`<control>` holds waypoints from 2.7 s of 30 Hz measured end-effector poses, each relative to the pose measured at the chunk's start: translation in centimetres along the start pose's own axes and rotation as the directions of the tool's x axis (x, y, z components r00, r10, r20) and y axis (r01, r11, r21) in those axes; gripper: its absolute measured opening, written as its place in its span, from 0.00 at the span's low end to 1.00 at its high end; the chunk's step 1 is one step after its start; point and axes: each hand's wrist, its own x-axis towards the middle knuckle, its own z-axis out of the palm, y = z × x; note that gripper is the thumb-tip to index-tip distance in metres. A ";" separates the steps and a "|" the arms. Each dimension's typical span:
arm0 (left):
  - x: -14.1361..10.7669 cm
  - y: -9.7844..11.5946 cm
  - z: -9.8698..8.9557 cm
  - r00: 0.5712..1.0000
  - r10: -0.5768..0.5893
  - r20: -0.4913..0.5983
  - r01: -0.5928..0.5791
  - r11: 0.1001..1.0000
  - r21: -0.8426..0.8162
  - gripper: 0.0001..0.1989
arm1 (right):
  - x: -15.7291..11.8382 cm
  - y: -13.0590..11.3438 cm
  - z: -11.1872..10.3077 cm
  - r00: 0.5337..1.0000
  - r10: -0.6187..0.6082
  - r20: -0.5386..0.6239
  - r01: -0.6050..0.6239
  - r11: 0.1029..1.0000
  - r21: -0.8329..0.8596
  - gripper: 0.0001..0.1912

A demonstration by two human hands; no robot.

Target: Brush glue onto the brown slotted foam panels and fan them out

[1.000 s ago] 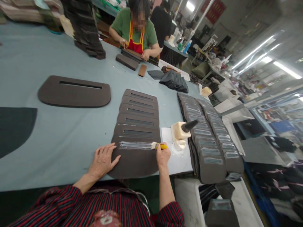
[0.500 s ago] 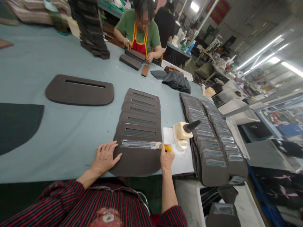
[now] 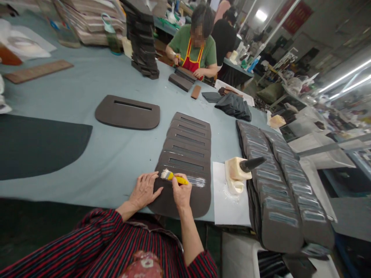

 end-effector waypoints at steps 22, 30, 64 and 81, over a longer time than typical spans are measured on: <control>0.2 0.1 0.3 1.000 0.021 0.003 -0.021 1.000 0.020 0.19 | 1.4 4.0 -11.2 0.914 0.024 -0.404 -0.202 0.892 -0.404 0.10; 0.2 0.1 0.3 1.000 0.017 -0.008 -0.017 1.000 0.021 0.18 | 1.0 4.1 -11.6 0.892 -0.005 -0.452 -0.214 0.875 -0.434 0.11; 5.0 1.8 -0.5 0.995 -0.018 0.094 0.015 0.999 0.036 0.22 | 8.2 0.9 -0.6 0.936 -0.009 -0.351 -0.126 0.924 -0.360 0.09; 5.1 1.6 0.1 0.997 0.027 0.079 -0.031 0.998 0.050 0.22 | 8.3 5.5 -10.8 0.949 0.005 -0.315 -0.112 0.940 -0.323 0.12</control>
